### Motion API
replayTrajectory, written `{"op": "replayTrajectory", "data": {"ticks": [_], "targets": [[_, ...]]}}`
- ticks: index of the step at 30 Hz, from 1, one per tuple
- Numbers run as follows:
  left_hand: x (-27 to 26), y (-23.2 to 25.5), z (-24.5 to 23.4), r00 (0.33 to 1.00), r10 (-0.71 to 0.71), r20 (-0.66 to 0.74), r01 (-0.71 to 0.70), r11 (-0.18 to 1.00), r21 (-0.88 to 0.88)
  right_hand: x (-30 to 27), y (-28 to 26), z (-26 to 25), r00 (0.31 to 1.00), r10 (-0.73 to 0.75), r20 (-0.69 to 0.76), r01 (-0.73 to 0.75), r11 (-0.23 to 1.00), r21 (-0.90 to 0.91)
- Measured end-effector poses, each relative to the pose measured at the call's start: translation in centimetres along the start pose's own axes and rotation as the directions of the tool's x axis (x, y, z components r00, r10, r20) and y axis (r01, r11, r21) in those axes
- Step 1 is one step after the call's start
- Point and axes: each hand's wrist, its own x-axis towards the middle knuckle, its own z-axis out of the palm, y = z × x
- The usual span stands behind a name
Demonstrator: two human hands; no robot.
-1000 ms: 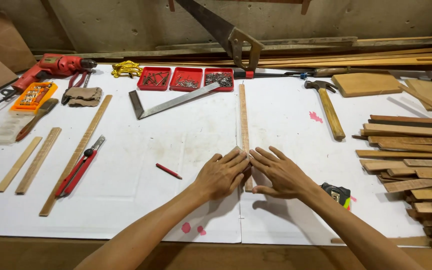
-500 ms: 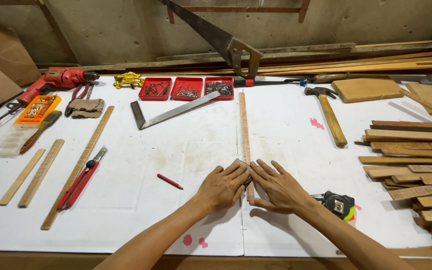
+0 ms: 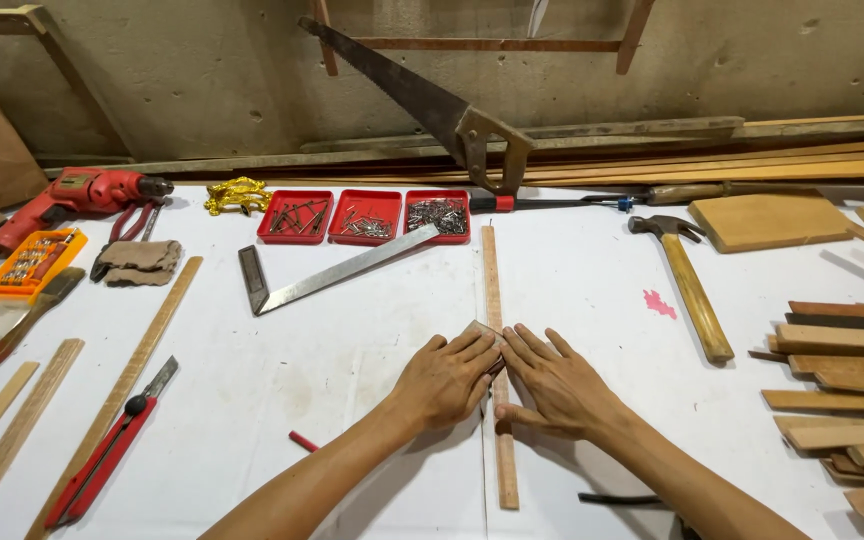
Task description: Sand small wooden strips and mark them with a pencil using a try square at a workbench.
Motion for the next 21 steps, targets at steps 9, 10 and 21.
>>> {"op": "replayTrajectory", "data": {"ticks": [9, 10, 21], "targets": [[5.6, -4.9, -0.2, 0.998, 0.001, -0.059, -0.007, 0.995, -0.095, 6.0, 4.7, -0.1, 1.000, 0.019, -0.008, -0.019, 0.999, 0.033], [6.1, -5.5, 0.0, 0.998, 0.004, -0.063, -0.009, 0.996, -0.094, 6.6, 5.1, -0.2, 1.000, 0.021, -0.011, -0.021, 0.999, 0.030], [10.8, -9.5, 0.8, 0.984, 0.000, -0.176, -0.017, 0.995, -0.095, 11.7, 9.3, -0.7, 0.998, 0.054, -0.037, -0.052, 0.997, 0.065]]}}
